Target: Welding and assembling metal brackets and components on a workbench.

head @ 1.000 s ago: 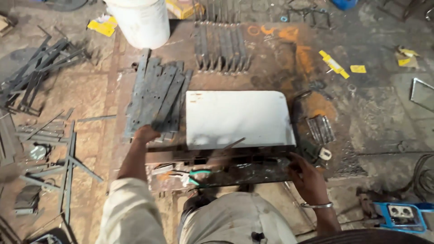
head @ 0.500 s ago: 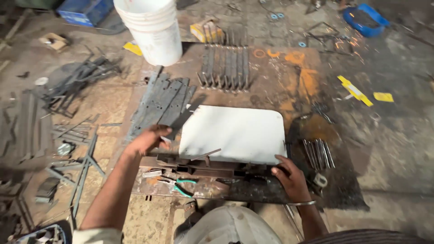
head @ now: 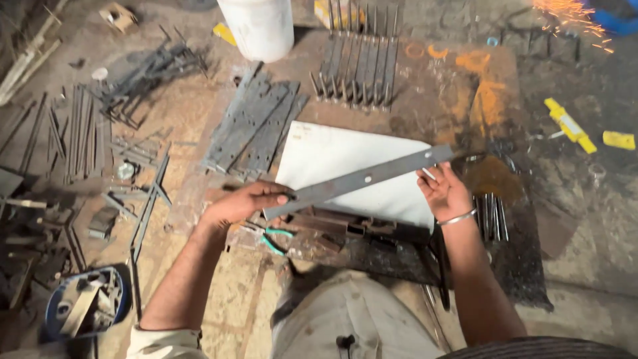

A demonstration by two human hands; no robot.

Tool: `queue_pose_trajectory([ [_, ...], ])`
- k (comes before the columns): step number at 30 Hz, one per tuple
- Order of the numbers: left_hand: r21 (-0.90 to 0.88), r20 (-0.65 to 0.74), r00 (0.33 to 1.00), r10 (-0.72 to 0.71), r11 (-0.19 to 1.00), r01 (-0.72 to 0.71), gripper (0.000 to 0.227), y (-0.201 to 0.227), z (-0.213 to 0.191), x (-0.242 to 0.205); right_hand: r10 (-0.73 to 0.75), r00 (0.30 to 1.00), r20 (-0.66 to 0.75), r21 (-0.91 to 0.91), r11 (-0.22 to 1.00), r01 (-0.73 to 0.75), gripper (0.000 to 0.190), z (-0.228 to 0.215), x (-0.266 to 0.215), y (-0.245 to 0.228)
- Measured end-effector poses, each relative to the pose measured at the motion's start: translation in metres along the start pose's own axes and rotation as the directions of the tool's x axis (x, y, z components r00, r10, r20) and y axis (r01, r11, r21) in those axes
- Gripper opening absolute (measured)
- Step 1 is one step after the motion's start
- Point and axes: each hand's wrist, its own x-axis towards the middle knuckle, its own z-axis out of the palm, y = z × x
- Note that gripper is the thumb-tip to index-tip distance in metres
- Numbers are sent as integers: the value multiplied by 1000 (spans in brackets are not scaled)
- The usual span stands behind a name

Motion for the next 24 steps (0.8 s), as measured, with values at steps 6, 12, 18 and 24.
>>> queue_pose_trajectory([
  [6,-206,-59,992,-109,974,95,26,6,-7,-9,-148,987,61,-23,989,149,17,10,-54,-32],
  [12,-170,-76,984,-162,974,147,29,25,-8,-1,-258,947,191,-46,961,271,18,22,-95,-45],
  [18,141,-152,984,-97,983,118,29,41,-9,9,-252,963,91,-271,925,268,9,13,-104,-63],
  [24,95,-199,978,-70,991,91,26,33,-26,10,-116,991,-63,-353,932,87,6,-12,-86,-55],
])
